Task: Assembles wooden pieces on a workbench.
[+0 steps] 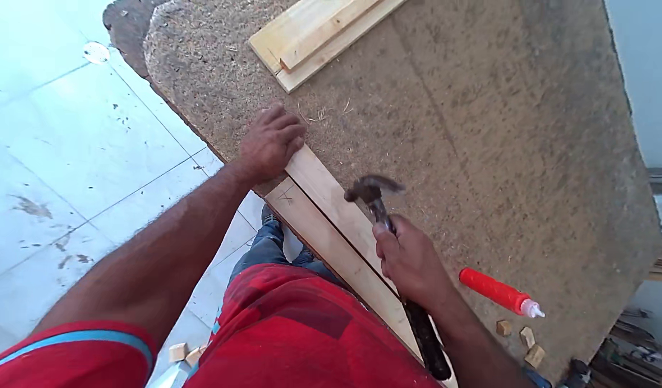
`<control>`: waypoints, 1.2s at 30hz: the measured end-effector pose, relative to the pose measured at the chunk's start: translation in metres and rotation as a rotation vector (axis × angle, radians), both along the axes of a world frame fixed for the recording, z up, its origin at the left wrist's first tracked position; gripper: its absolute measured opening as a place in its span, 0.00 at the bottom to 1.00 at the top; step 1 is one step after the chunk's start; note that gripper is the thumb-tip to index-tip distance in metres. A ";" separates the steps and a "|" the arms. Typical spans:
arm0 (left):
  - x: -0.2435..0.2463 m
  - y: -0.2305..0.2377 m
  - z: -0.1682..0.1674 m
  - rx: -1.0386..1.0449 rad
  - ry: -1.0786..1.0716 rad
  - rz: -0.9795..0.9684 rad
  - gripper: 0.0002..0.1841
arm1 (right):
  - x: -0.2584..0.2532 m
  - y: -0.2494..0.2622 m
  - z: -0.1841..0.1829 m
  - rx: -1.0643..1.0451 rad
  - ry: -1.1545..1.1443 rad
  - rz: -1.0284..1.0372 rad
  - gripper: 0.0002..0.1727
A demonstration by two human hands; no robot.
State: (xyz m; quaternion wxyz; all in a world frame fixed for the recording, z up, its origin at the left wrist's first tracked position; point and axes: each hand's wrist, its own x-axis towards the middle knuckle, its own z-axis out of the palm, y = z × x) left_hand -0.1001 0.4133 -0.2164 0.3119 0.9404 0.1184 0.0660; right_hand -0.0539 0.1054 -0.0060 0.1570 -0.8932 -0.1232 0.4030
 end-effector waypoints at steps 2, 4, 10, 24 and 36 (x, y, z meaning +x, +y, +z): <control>0.000 0.001 -0.011 -0.054 -0.019 -0.017 0.26 | 0.009 0.037 0.020 0.118 -0.083 0.041 0.22; -0.001 -0.005 -0.013 -0.096 -0.025 0.014 0.24 | 0.008 0.061 0.026 0.257 -0.163 0.049 0.21; -0.001 -0.009 -0.014 -0.119 -0.061 0.038 0.23 | -0.001 0.046 -0.020 -0.302 0.138 0.231 0.25; 0.002 -0.008 -0.015 -0.106 -0.050 0.049 0.22 | 0.006 0.060 -0.006 -0.460 0.146 0.352 0.26; 0.002 -0.011 -0.015 -0.096 -0.039 0.049 0.22 | -0.012 0.041 -0.018 -0.467 0.126 0.337 0.27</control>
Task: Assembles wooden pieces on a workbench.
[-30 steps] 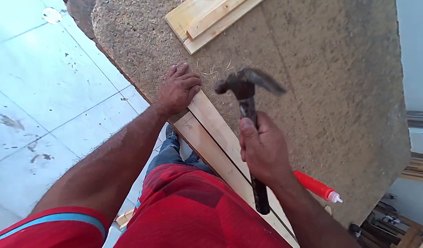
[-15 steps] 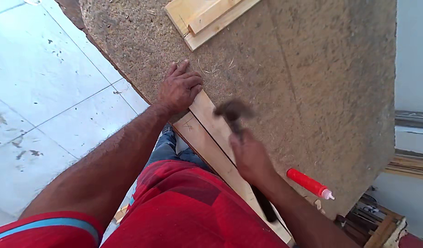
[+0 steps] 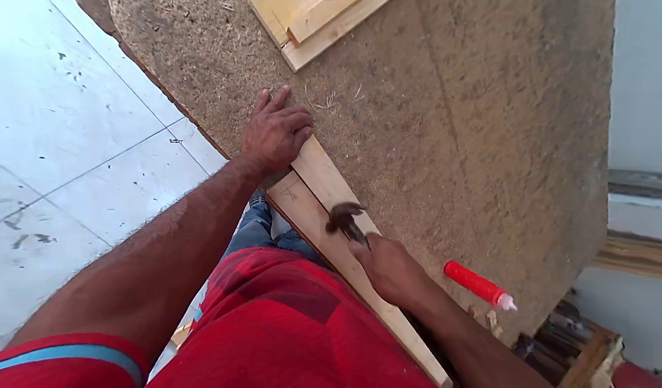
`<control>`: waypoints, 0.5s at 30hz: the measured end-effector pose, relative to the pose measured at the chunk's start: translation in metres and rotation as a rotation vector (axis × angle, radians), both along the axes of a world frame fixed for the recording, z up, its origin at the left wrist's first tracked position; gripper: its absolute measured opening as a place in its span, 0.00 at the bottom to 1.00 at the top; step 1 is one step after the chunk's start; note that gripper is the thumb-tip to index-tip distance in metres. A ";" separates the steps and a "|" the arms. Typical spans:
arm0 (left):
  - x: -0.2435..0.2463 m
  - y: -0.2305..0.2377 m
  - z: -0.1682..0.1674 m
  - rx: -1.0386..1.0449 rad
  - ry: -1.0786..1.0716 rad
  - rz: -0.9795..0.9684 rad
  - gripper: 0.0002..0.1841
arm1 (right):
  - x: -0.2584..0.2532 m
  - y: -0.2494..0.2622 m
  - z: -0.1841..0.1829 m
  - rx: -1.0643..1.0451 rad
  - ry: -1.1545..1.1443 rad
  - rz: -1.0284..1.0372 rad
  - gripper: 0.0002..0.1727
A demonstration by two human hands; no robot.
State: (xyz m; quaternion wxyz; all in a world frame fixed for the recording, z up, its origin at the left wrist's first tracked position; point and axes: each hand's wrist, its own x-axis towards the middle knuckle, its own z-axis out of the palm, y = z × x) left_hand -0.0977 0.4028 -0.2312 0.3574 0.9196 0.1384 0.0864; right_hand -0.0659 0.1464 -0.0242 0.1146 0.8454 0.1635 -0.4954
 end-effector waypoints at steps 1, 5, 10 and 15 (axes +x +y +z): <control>0.003 0.005 -0.001 0.011 -0.004 0.013 0.22 | 0.008 0.008 0.012 -0.010 0.012 0.012 0.28; 0.002 0.004 -0.001 -0.006 0.015 0.001 0.23 | 0.017 0.026 0.055 0.576 -0.380 -0.076 0.25; 0.002 0.004 0.000 -0.010 0.028 0.011 0.23 | -0.015 -0.012 -0.025 0.781 -0.486 -0.046 0.28; 0.003 0.003 0.000 -0.002 0.025 0.020 0.23 | -0.039 -0.069 -0.049 0.189 -0.253 0.253 0.33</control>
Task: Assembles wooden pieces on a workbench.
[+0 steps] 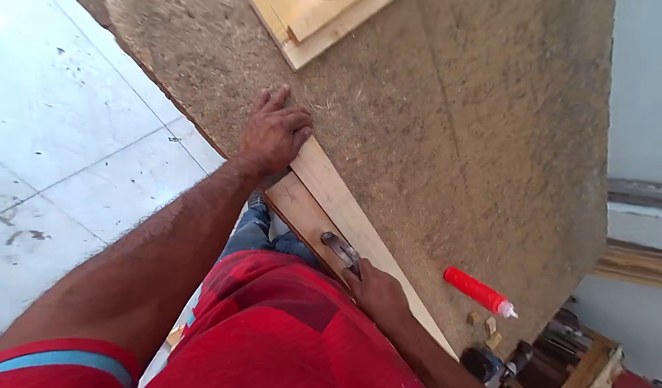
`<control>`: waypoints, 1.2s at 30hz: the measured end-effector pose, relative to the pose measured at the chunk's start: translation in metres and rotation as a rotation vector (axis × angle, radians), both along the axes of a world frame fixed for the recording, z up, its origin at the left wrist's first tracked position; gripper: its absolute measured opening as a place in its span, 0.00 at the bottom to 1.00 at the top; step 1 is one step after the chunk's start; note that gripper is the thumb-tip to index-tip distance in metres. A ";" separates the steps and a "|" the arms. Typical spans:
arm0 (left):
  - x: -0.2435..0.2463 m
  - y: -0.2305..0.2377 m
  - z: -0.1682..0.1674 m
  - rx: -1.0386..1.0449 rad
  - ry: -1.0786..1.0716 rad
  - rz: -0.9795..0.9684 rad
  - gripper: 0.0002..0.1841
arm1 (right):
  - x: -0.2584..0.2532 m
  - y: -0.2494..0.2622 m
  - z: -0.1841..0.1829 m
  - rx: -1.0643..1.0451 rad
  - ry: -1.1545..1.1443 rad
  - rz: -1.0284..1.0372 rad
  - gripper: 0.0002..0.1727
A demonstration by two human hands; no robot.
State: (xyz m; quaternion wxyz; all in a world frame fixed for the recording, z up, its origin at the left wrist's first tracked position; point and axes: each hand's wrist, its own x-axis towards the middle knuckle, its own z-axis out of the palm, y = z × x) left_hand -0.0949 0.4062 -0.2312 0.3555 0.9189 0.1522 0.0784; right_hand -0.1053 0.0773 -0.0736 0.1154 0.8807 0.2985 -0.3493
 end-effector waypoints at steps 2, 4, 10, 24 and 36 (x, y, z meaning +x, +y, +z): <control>-0.001 0.002 -0.001 -0.001 -0.004 -0.012 0.23 | 0.004 0.007 0.025 0.221 -0.123 -0.015 0.32; -0.005 -0.005 0.001 -0.019 -0.006 -0.013 0.22 | 0.017 0.031 0.041 0.531 -0.233 -0.101 0.31; -0.001 0.001 0.000 -0.021 -0.021 0.002 0.23 | 0.013 0.019 -0.029 0.351 -0.127 -0.158 0.29; -0.028 0.021 -0.002 0.132 -0.015 -0.061 0.27 | 0.072 0.184 0.082 0.486 0.036 -0.192 0.22; -0.031 0.017 -0.003 0.103 -0.021 -0.058 0.27 | 0.091 0.223 0.124 0.181 0.113 -0.084 0.24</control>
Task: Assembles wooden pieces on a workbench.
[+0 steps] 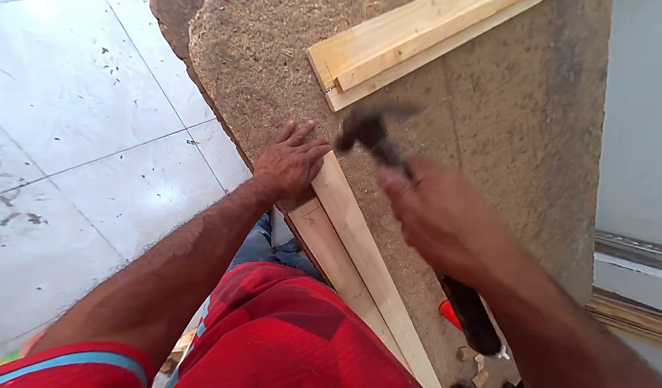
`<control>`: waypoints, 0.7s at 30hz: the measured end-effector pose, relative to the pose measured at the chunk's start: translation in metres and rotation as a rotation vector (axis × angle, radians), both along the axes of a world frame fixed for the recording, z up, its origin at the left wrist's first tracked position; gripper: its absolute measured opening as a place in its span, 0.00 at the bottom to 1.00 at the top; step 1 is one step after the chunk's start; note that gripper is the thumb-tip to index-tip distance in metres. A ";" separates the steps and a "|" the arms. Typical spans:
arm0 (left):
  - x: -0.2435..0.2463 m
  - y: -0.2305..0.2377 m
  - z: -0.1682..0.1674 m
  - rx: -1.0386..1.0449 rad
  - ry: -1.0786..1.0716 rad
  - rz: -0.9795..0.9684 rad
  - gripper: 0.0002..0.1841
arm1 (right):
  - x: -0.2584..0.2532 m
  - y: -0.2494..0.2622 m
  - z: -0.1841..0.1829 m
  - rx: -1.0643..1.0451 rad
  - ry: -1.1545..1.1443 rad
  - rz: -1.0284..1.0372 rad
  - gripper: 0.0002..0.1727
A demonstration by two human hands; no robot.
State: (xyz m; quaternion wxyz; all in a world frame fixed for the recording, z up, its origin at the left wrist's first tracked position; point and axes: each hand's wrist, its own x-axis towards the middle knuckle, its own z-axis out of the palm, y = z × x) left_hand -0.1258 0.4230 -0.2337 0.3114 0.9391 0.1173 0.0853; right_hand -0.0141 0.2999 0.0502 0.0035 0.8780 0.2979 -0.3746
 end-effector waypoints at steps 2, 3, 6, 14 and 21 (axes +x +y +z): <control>0.001 0.001 -0.001 0.004 -0.007 0.006 0.26 | -0.001 0.012 0.004 0.362 -0.122 -0.032 0.20; 0.001 0.000 -0.001 0.004 -0.007 0.007 0.26 | -0.004 0.011 -0.005 0.472 -0.143 -0.041 0.18; 0.001 0.002 -0.002 0.017 -0.008 0.005 0.26 | -0.013 -0.019 -0.057 0.140 -0.075 0.001 0.21; 0.003 0.004 -0.001 0.014 -0.008 0.005 0.26 | 0.016 0.002 -0.002 0.202 0.004 -0.086 0.24; 0.001 0.001 -0.004 0.010 -0.032 0.008 0.25 | -0.029 -0.084 -0.106 -0.186 -0.003 0.064 0.27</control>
